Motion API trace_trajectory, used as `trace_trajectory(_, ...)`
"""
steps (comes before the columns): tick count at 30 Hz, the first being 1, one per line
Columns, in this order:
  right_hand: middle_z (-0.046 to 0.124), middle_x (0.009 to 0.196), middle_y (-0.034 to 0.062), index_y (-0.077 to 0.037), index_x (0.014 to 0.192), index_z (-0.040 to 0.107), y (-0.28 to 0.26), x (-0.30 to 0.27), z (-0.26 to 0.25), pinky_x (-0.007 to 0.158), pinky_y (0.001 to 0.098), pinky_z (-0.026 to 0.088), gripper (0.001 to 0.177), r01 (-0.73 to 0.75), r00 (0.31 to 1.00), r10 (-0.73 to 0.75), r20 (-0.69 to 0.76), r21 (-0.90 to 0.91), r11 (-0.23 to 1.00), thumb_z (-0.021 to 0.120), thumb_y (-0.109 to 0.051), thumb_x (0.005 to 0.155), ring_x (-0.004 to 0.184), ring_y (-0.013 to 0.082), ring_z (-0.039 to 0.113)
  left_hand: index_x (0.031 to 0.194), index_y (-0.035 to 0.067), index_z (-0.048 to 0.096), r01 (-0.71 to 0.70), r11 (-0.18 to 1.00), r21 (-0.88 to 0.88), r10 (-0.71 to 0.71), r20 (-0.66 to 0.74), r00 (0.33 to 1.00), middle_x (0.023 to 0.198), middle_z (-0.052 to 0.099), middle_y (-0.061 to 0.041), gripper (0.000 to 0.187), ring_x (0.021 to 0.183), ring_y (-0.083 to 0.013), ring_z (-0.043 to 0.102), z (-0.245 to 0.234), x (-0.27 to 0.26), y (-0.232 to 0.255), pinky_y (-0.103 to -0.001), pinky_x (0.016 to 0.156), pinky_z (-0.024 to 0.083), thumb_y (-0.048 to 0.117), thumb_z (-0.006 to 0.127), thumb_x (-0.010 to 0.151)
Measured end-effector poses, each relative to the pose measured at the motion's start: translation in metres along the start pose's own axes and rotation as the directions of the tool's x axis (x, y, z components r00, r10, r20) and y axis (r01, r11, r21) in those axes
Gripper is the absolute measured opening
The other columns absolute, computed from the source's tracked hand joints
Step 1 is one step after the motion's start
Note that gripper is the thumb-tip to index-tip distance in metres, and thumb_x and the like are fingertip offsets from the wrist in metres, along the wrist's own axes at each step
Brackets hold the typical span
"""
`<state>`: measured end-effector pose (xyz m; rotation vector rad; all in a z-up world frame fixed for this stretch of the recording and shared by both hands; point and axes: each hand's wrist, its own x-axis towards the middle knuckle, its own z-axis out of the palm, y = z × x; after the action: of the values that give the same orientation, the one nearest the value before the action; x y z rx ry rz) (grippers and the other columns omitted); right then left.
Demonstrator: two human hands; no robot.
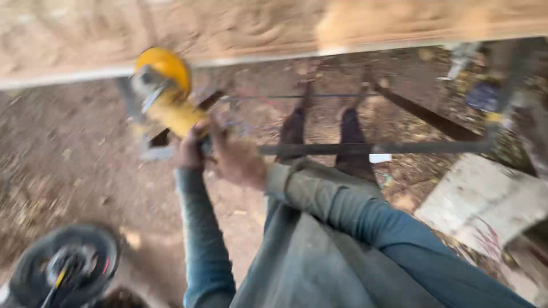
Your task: Sanding and smoothing carved and flat wooden boards using an angle grinder.
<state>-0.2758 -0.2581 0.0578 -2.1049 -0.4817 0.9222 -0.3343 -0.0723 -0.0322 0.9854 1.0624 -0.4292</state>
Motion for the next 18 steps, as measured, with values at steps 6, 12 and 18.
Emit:
trace_trajectory(6,0.057,0.112,0.037,0.004,0.157,0.009,0.069,-0.073,-0.067,0.076,0.0556,0.058,0.106,-0.04,0.997,0.051,-0.06,0.168,0.985,0.078,-0.036,0.087,0.087,0.0507,0.068,0.125,-0.005,0.064,-0.544,0.819,0.182,0.528,0.132,0.839,0.115,0.072,-0.012,0.045,0.098,-0.0197,0.071,0.137,-0.031,-0.043,-0.033,0.09,0.06,0.01,0.079,0.086)
trace_trajectory(12,0.053,0.136,0.0379,0.001,0.151,0.025,0.147,-0.177,-0.146,0.099,0.0519,0.056,0.087,0.036,0.869,-0.008,-0.495,0.048,0.998,0.078,-0.024,0.086,0.12,0.0529,0.062,0.113,-0.004,0.069,-0.416,0.893,0.17,0.327,0.391,0.861,0.104,0.076,-0.01,0.041,0.09,-0.0174,0.075,0.313,-0.068,-0.082,-0.033,0.085,0.063,0.015,0.085,0.08)
trace_trajectory(18,0.064,0.119,0.0326,0.005,0.15,0.026,0.195,-0.247,-0.246,0.084,0.0533,0.056,0.09,-0.36,0.765,0.536,-0.355,0.455,0.815,0.075,-0.026,0.08,0.108,0.0503,0.066,0.11,-0.002,0.072,-0.419,0.816,0.398,0.132,0.577,0.806,0.099,0.079,-0.009,0.04,0.088,-0.0143,0.076,0.457,-0.078,-0.119,-0.032,0.082,0.062,0.022,0.085,0.081)
